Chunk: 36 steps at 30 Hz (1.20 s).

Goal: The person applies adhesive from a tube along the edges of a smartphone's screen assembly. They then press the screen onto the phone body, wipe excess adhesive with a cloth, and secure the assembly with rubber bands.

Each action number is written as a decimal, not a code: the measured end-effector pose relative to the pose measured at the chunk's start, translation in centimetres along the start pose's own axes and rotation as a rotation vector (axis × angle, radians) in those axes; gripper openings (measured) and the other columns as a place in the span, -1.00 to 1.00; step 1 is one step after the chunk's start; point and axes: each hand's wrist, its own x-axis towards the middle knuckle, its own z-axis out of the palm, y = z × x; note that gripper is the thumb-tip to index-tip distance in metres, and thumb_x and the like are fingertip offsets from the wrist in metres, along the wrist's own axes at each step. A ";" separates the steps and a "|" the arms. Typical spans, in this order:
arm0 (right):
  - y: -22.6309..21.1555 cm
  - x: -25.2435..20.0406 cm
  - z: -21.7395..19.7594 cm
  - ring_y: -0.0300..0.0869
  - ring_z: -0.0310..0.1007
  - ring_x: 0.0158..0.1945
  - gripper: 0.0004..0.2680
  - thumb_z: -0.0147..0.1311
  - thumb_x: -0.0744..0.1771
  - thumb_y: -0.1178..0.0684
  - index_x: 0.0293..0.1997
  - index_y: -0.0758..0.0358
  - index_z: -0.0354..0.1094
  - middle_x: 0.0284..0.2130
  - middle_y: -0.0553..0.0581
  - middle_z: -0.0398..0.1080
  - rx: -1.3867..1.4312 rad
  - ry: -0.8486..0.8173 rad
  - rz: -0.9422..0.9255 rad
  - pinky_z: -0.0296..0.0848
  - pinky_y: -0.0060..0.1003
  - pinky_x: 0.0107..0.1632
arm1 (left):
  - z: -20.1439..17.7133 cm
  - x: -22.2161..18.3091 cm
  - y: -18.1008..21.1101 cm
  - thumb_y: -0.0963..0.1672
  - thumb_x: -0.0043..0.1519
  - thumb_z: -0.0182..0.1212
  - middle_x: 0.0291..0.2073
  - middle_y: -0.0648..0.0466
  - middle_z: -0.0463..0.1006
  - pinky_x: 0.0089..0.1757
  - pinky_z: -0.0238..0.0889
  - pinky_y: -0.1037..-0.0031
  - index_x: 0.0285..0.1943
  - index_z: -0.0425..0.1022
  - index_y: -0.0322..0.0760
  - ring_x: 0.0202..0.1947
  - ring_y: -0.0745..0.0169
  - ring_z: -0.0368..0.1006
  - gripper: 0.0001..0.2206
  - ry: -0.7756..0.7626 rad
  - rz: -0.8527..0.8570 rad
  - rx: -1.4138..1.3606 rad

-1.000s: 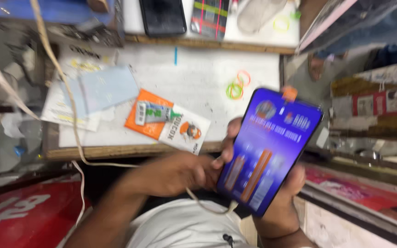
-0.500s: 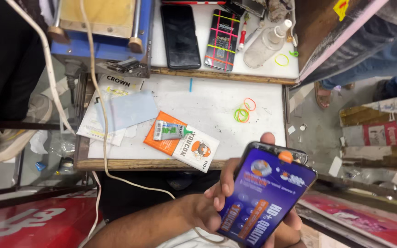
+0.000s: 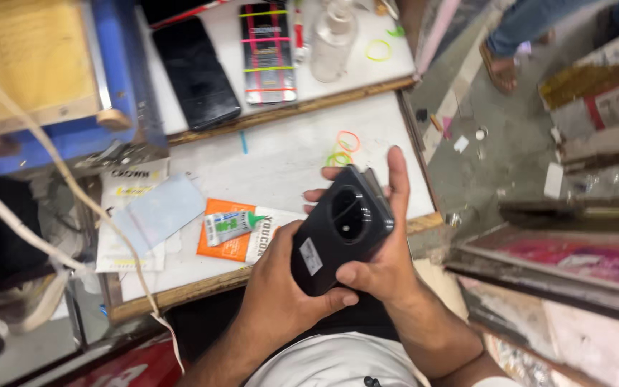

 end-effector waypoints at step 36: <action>-0.6 -0.1 -0.7 0.10 0.37 0.32 0.00 0.44 0.24 0.19 0.60 -0.32 -0.62 0.30 0.46 0.17 -0.477 -0.325 -0.406 0.43 0.06 0.40 | -5.3 1.0 -9.9 -0.17 0.21 0.29 -0.10 -0.10 0.53 -0.09 0.43 0.23 0.17 0.48 -0.17 -0.10 -0.03 0.53 -0.67 0.455 -0.226 0.470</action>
